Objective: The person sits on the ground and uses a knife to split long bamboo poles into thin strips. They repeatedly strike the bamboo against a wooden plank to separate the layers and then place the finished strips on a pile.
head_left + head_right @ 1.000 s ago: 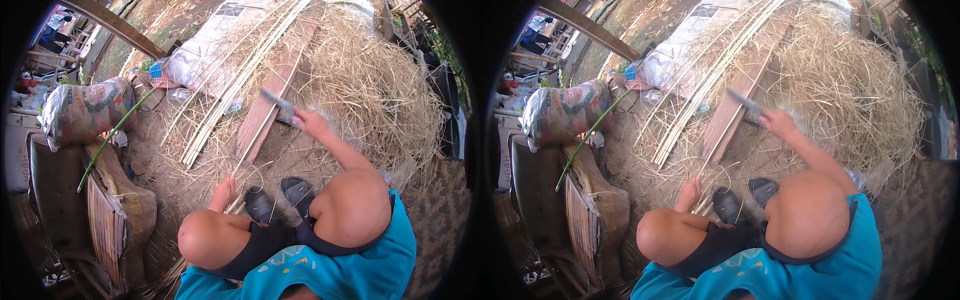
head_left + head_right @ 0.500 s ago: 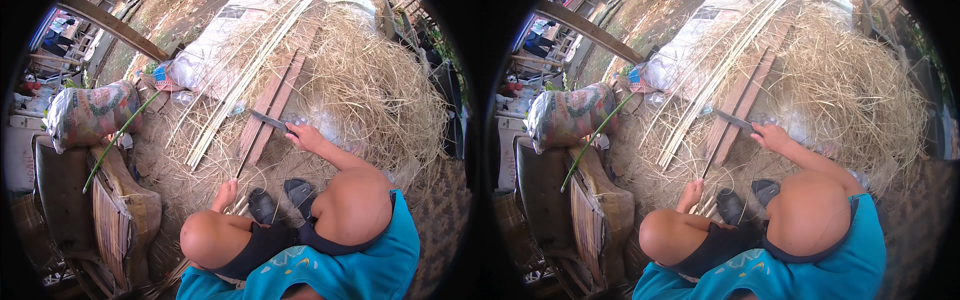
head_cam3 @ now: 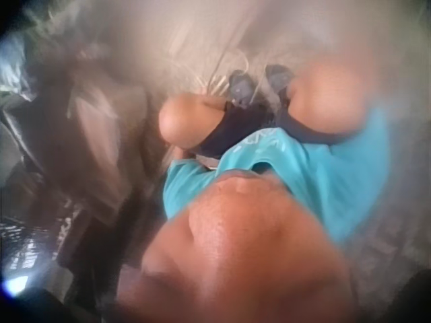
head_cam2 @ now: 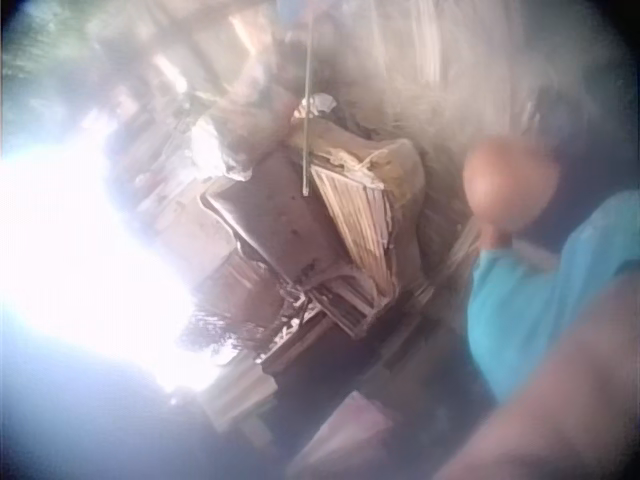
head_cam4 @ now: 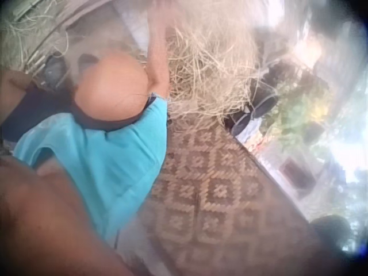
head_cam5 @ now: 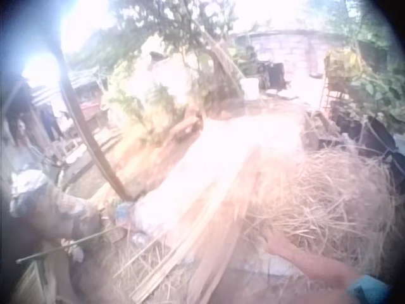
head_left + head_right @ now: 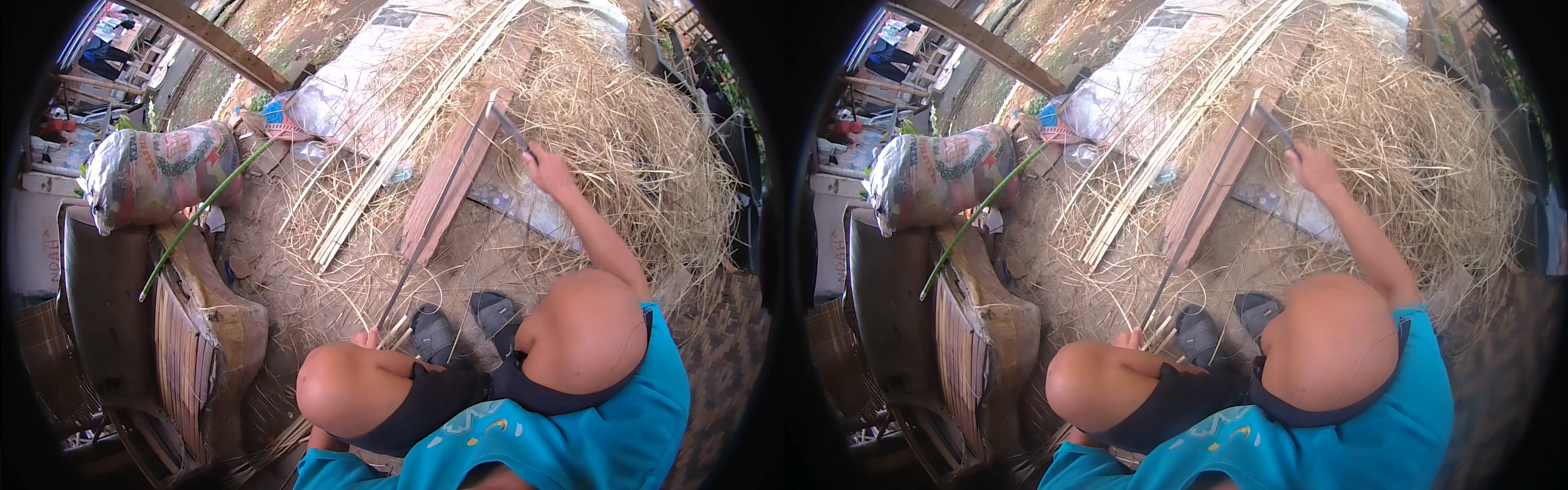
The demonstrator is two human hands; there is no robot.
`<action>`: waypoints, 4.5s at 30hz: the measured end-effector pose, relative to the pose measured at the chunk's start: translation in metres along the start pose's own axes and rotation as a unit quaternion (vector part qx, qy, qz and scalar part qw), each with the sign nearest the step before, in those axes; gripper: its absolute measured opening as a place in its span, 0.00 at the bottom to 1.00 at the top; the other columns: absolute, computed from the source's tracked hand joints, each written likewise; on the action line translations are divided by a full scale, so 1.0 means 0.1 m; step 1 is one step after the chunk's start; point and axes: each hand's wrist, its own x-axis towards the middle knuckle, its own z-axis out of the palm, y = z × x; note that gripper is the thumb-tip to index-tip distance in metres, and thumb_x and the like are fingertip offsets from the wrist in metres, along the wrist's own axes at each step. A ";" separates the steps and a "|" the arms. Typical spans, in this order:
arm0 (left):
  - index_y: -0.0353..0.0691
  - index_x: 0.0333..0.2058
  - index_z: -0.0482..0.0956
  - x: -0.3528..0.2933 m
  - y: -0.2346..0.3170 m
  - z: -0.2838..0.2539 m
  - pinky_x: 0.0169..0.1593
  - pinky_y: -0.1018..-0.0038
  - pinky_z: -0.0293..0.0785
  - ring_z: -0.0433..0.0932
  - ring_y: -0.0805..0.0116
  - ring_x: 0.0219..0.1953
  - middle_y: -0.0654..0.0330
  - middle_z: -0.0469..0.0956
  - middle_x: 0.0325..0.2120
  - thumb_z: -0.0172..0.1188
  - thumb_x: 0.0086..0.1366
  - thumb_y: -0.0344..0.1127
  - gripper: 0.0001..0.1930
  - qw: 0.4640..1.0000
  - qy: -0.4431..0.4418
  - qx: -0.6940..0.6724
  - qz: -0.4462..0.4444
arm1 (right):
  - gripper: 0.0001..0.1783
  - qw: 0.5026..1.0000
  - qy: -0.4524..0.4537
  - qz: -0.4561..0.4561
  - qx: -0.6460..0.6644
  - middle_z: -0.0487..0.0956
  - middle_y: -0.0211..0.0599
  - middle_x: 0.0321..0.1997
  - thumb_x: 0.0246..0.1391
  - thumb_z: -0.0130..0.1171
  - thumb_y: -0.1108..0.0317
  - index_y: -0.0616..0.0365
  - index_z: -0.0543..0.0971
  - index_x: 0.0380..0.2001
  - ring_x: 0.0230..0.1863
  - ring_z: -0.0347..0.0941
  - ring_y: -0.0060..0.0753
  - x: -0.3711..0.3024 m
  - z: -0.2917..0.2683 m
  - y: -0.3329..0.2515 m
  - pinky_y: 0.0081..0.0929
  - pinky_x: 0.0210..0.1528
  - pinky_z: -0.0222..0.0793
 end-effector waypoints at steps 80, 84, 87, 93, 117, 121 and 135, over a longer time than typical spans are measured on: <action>0.37 0.44 0.80 -0.39 0.25 -1.24 0.47 0.59 0.75 0.78 0.53 0.40 0.47 0.80 0.35 0.55 0.69 0.48 0.19 0.979 -0.050 0.188 -0.054 | 0.25 0.996 0.039 -0.074 0.012 0.82 0.62 0.40 0.66 0.53 0.52 0.58 0.76 0.58 0.43 0.79 0.66 -0.65 0.37 0.05 0.53 0.48 0.74; 0.38 0.51 0.79 0.13 0.77 -1.83 0.54 0.55 0.75 0.79 0.46 0.48 0.43 0.82 0.42 0.58 0.66 0.48 0.22 0.934 -0.076 0.348 -0.036 | 0.28 0.994 0.039 -0.059 0.088 0.81 0.63 0.45 0.66 0.54 0.53 0.60 0.73 0.61 0.47 0.78 0.65 -0.91 0.66 0.00 0.50 0.51 0.73; 0.39 0.51 0.80 1.00 0.71 -2.12 0.56 0.53 0.76 0.80 0.44 0.51 0.41 0.82 0.44 0.58 0.65 0.47 0.22 0.905 -0.039 0.422 0.037 | 0.28 0.991 0.008 -0.067 0.117 0.81 0.63 0.46 0.66 0.55 0.54 0.60 0.72 0.62 0.48 0.78 0.64 -1.01 0.88 -0.20 0.49 0.51 0.73; 0.37 0.40 0.84 2.96 2.07 -1.99 0.53 0.53 0.78 0.82 0.43 0.46 0.45 0.83 0.42 0.54 0.65 0.40 0.15 0.909 -0.015 0.384 0.160 | 0.28 0.989 0.003 -0.046 0.140 0.80 0.61 0.49 0.66 0.56 0.56 0.58 0.72 0.63 0.49 0.78 0.63 -1.19 0.90 -0.12 0.47 0.52 0.73; 0.41 0.45 0.78 2.68 3.67 -1.96 0.40 0.50 0.73 0.81 0.41 0.35 0.48 0.83 0.29 0.59 0.69 0.48 0.17 0.899 0.341 0.112 0.251 | 0.29 0.981 0.027 -0.023 0.193 0.79 0.59 0.54 0.66 0.55 0.53 0.56 0.70 0.65 0.54 0.77 0.63 -1.32 0.96 0.01 0.46 0.57 0.73; 0.34 0.36 0.79 2.68 3.23 -2.26 0.25 0.65 0.73 0.81 0.64 0.22 0.58 0.79 0.21 0.55 0.74 0.44 0.16 0.978 0.123 -0.022 0.166 | 0.30 0.974 -0.018 -0.003 0.228 0.78 0.60 0.57 0.66 0.54 0.51 0.56 0.69 0.65 0.56 0.75 0.64 -1.32 1.01 -0.18 0.47 0.60 0.71; 0.34 0.22 0.80 2.43 4.08 -2.51 0.20 0.76 0.61 0.67 0.79 0.15 0.67 0.71 0.13 0.62 0.67 0.60 0.30 0.964 0.155 -0.063 0.205 | 0.30 0.957 -0.166 0.017 0.237 0.82 0.54 0.44 0.57 0.64 0.48 0.57 0.73 0.55 0.45 0.79 0.62 -1.46 0.74 -0.42 0.47 0.50 0.74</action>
